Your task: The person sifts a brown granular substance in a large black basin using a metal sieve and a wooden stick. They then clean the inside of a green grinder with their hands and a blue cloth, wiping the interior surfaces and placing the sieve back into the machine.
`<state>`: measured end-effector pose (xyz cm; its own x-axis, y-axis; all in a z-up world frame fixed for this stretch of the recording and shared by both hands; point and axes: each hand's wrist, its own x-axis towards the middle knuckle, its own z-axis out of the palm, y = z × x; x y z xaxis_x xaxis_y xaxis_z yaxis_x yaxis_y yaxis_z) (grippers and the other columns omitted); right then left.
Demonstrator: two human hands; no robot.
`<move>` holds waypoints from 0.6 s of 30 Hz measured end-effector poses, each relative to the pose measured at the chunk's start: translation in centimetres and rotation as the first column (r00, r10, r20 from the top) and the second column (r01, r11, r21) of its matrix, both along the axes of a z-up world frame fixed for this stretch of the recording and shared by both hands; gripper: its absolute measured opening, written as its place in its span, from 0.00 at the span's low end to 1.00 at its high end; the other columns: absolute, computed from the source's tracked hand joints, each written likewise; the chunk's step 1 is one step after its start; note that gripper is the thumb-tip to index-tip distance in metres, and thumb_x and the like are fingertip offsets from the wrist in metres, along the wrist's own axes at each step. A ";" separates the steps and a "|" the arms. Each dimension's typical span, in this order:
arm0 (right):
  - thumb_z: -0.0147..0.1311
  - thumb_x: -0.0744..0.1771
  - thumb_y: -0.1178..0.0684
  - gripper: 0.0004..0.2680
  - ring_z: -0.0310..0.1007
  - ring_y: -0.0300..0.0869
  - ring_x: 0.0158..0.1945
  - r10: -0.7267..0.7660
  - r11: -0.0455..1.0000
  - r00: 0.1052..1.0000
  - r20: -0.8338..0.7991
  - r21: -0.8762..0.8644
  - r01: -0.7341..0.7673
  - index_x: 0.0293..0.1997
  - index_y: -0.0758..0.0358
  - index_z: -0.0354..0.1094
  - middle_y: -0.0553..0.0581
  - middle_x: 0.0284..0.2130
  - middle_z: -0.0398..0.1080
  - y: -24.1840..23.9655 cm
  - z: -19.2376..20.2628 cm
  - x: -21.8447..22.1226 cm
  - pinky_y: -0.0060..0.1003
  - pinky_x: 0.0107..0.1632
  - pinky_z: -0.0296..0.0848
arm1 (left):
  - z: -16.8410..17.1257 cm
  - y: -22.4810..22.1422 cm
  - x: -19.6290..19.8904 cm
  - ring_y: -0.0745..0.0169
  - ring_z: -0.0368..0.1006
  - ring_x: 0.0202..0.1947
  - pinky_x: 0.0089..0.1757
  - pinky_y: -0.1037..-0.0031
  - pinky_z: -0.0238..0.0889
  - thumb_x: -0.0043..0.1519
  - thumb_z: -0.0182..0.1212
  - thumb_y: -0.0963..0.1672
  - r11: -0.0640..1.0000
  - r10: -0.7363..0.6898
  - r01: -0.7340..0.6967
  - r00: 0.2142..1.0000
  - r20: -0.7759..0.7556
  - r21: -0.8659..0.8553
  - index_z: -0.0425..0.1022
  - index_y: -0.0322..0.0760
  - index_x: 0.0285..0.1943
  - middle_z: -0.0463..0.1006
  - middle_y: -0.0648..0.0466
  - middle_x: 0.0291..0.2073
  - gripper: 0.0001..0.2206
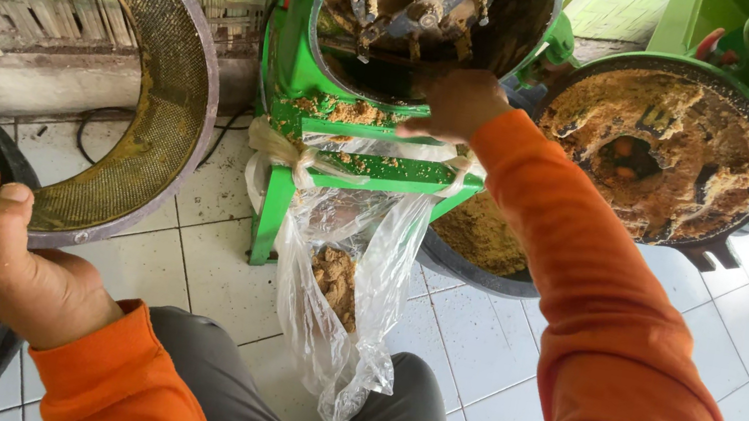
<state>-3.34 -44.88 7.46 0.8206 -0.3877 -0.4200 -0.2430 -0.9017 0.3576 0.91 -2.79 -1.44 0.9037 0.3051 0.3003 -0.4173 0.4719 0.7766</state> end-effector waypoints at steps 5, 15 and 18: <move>0.51 0.62 0.18 0.35 0.72 0.56 0.60 0.063 0.964 0.995 -0.078 -0.253 -0.081 0.62 0.62 0.70 0.63 0.55 0.74 0.2 -1.0 -0.1 0.52 0.66 0.64 | -0.8 0.5 0.2 0.61 0.63 0.49 0.54 0.69 0.62 0.62 0.54 0.35 1.000 0.010 -0.010 1.000 -0.006 -0.006 0.59 0.34 0.71 0.65 0.49 0.53 0.25; 0.50 0.60 0.17 0.35 0.66 0.57 0.62 0.147 0.845 0.988 -0.045 -0.514 -0.149 0.59 0.62 0.71 0.64 0.57 0.69 -0.2 0.2 -0.6 0.55 0.66 0.58 | 0.2 -0.4 0.4 0.62 0.64 0.50 0.55 0.70 0.62 0.63 0.55 0.38 0.999 0.021 -0.021 1.000 -0.006 -0.024 0.60 0.36 0.75 0.65 0.51 0.52 0.27; 0.46 0.65 0.17 0.34 0.76 0.58 0.58 0.007 0.993 0.998 -0.065 -0.116 -0.014 0.59 0.63 0.75 0.67 0.53 0.77 -0.2 0.5 -0.8 0.50 0.63 0.71 | 0.4 -0.7 0.6 0.62 0.64 0.51 0.55 0.71 0.61 0.63 0.56 0.39 0.998 0.023 -0.022 0.999 0.023 -0.061 0.62 0.36 0.72 0.65 0.52 0.54 0.25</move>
<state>-4.19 -45.13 8.00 0.7974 -0.4287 -0.4247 -0.2070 -0.8554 0.4749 1.48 -3.52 -1.00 0.8893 0.3434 0.3020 -0.4463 0.5079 0.7368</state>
